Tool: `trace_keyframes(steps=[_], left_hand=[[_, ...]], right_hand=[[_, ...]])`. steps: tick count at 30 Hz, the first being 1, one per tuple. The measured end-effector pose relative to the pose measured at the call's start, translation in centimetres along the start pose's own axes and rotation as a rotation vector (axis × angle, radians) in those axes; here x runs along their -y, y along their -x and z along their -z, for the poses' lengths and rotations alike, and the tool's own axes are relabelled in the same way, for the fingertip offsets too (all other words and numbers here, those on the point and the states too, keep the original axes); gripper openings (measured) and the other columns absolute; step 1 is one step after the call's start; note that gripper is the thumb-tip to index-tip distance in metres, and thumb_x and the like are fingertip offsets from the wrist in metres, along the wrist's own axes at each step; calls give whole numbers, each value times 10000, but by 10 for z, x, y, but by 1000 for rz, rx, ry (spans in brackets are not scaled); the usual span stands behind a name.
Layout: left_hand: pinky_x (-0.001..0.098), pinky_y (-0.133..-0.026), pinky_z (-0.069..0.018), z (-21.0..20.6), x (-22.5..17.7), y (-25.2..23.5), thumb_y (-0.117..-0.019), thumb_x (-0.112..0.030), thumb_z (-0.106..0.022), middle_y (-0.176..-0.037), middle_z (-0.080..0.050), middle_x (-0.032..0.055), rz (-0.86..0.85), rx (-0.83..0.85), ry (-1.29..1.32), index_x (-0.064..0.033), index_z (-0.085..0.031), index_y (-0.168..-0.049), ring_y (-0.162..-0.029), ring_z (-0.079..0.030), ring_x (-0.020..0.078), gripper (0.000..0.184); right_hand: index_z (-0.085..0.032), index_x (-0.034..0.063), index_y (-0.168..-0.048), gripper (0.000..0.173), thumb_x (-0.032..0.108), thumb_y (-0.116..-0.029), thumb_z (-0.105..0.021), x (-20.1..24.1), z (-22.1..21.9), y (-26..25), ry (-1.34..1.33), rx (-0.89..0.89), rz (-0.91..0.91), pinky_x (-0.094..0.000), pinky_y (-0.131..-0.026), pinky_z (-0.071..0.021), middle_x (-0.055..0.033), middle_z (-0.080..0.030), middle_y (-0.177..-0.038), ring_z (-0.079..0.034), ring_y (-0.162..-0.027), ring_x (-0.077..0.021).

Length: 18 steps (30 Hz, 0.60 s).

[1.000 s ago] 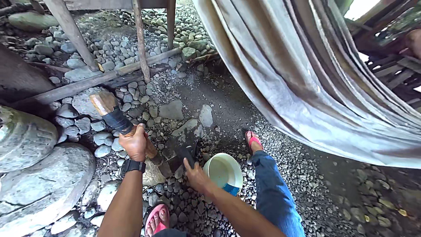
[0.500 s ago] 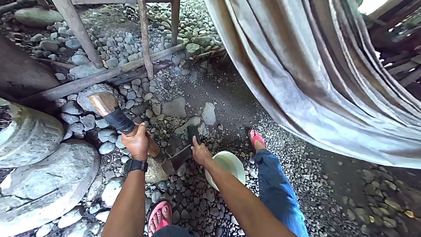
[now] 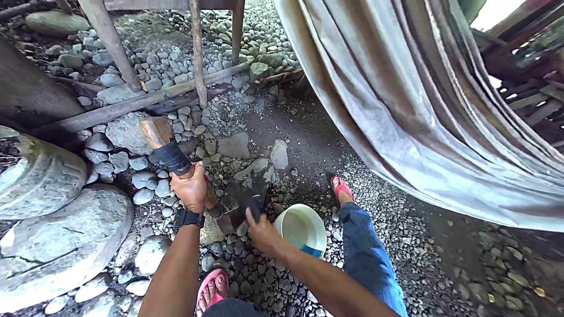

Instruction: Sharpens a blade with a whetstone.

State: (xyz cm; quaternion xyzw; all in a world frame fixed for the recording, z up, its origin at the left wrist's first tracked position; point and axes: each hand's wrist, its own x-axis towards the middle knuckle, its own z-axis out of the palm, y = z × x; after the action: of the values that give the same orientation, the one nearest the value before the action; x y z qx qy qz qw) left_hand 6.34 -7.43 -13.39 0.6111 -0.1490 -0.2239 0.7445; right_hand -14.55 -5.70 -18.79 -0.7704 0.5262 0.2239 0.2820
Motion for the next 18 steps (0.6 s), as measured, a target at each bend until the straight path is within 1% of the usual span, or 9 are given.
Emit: trace_keyframes(steps=[1,3,6,7,8,11,13,15,18], left_hand=[[214,-501,-566,0,0,0,-898,15,-681,-647,-611,-33,-4,2,2,8,-564,-1021,-483,-606,37,170],[211,-497,-562,0,3,1,-885,22,-683,-630,-617,-47,-15,-2,32,-16,-567,-998,-482,-608,35,167],[216,-496,-570,2,3,2,-891,30,-684,-632,-622,-46,-19,-2,62,-22,-555,-1000,-482,-618,44,177],[217,-496,-571,1,2,2,-886,30,-681,-634,-620,-43,-22,-7,62,-18,-551,-1004,-480,-617,45,182],[220,-499,-573,1,2,1,-885,28,-681,-640,-617,-37,-25,-11,54,-7,-550,-1013,-481,-616,47,185],[208,-511,-563,-1,1,0,-899,11,-682,-652,-612,-42,-20,-1,14,4,-566,-1024,-495,-606,29,170],[206,-515,-564,-3,2,-1,-892,6,-692,-653,-615,-47,-17,3,8,-8,-569,-1024,-502,-611,25,180],[214,-524,-571,-3,3,0,-900,1,-706,-669,-622,-39,-15,9,10,-3,-567,-1053,-511,-619,33,207],[212,-509,-568,-3,2,3,-891,7,-699,-653,-621,-48,-30,16,29,-18,-561,-1025,-498,-615,34,194]], right_hand=[[-59,187,-1674,674,242,-1110,-424,-1,-8,7,33,30,35,-600,-995,-510,-415,-350,-1505,-572,-1214,-555],[-67,200,-1675,668,232,-1109,-420,-7,-2,-3,38,1,21,-612,-994,-509,-420,-344,-1510,-556,-1227,-569],[-1,162,-1669,636,280,-1132,-322,-3,37,-36,-23,-65,-159,-526,-1022,-507,-368,-414,-1489,-595,-1229,-479],[12,159,-1666,634,291,-1137,-310,1,42,-40,-44,-68,-205,-507,-1037,-498,-353,-419,-1493,-589,-1249,-461],[8,156,-1667,635,283,-1135,-315,4,38,-37,-52,-72,-201,-511,-1035,-500,-358,-416,-1492,-587,-1249,-466],[-69,170,-1673,658,234,-1111,-404,5,-2,2,0,-7,-3,-595,-987,-518,-420,-372,-1486,-576,-1212,-548],[-85,199,-1675,659,255,-1112,-422,-1,-11,8,31,18,57,-601,-975,-524,-419,-368,-1488,-582,-1201,-553],[-59,190,-1675,654,245,-1115,-393,-5,11,-13,5,-33,-30,-599,-991,-515,-407,-385,-1484,-575,-1217,-545],[0,154,-1667,624,293,-1137,-297,-2,52,-40,-46,-59,-230,-517,-1054,-484,-336,-462,-1477,-581,-1272,-452]])
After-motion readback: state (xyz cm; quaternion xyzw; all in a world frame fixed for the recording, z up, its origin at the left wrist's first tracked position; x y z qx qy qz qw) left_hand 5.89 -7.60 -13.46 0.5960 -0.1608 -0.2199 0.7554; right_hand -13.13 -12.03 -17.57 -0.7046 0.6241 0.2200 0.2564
